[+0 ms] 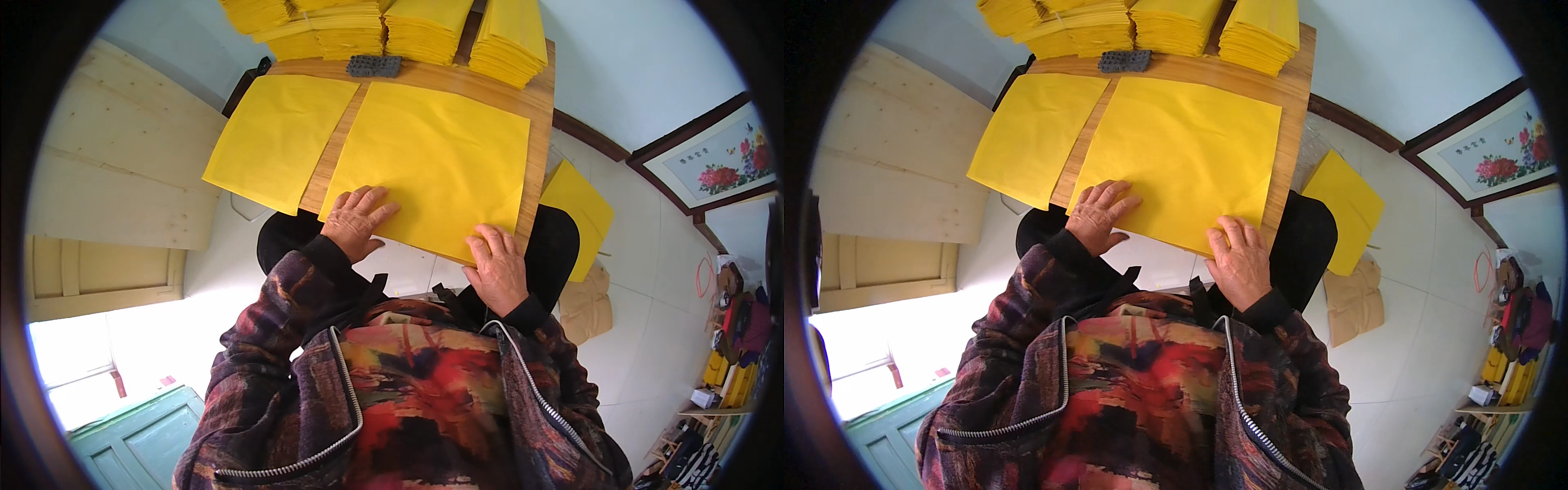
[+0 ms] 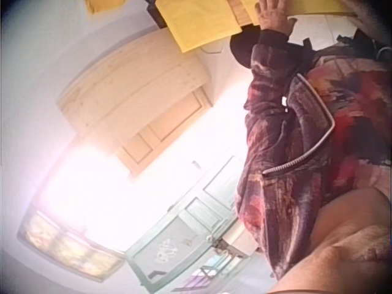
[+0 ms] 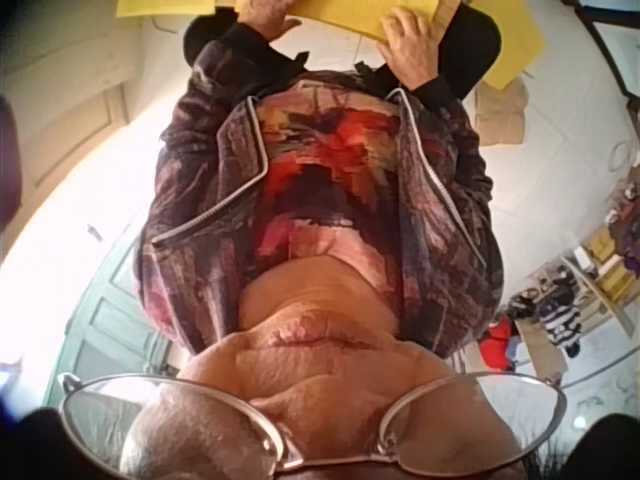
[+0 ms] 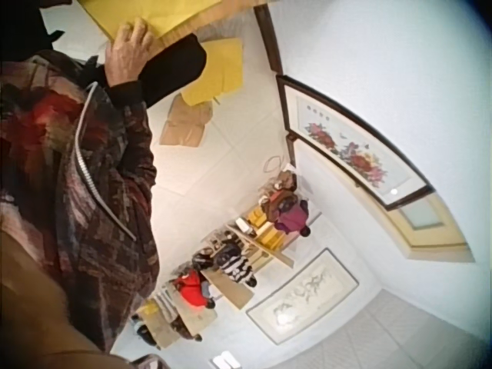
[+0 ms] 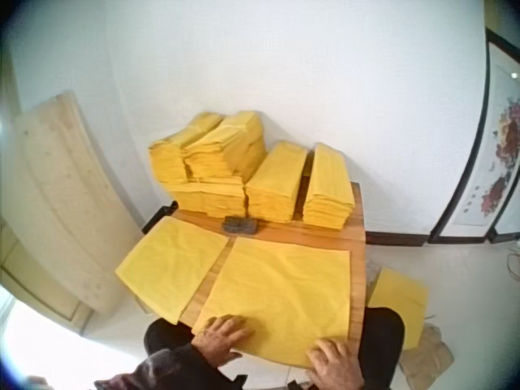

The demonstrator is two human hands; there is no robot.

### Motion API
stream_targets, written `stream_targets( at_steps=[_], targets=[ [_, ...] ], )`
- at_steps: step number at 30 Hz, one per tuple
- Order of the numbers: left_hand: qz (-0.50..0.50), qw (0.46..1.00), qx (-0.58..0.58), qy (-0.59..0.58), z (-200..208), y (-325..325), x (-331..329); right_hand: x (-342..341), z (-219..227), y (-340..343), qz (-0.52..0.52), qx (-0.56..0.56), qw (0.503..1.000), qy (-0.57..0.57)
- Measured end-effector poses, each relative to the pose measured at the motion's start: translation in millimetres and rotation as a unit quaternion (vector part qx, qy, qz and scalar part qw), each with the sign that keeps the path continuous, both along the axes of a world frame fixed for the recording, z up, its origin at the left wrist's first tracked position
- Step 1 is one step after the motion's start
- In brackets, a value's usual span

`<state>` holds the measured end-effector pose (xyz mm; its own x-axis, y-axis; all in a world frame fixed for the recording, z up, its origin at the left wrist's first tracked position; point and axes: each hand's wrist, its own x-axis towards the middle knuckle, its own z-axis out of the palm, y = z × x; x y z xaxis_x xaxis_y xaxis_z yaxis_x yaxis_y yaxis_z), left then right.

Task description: The person folds yellow paper sheets by hand on a wooden table, repeatedly folding each sheet in half and then in thirds, then stacking the finished pieces. The person handles the paper directly without tools and places the folded sheets into a growing stack.

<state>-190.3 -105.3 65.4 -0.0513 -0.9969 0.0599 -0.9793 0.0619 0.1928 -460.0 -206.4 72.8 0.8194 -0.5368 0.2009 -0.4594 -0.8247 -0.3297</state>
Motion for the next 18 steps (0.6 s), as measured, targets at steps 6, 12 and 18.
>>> stream_targets(
  at_steps=[6, 12, 18],
  targets=[
    [-0.025, 0.998, -0.015, 0.055, -8, 4, 8, 2, -4, 10, -0.026, -0.03, 0.999, -0.002],
    [-0.062, 0.984, -0.052, 0.16, -3, -4, 21, 4, -3, 7, -0.018, 0.015, 1.0, -0.01],
    [-0.051, 0.995, 0.029, 0.076, 5, -20, 22, 10, 4, -12, -0.038, 0.131, 0.99, 0.033]
  ],
)
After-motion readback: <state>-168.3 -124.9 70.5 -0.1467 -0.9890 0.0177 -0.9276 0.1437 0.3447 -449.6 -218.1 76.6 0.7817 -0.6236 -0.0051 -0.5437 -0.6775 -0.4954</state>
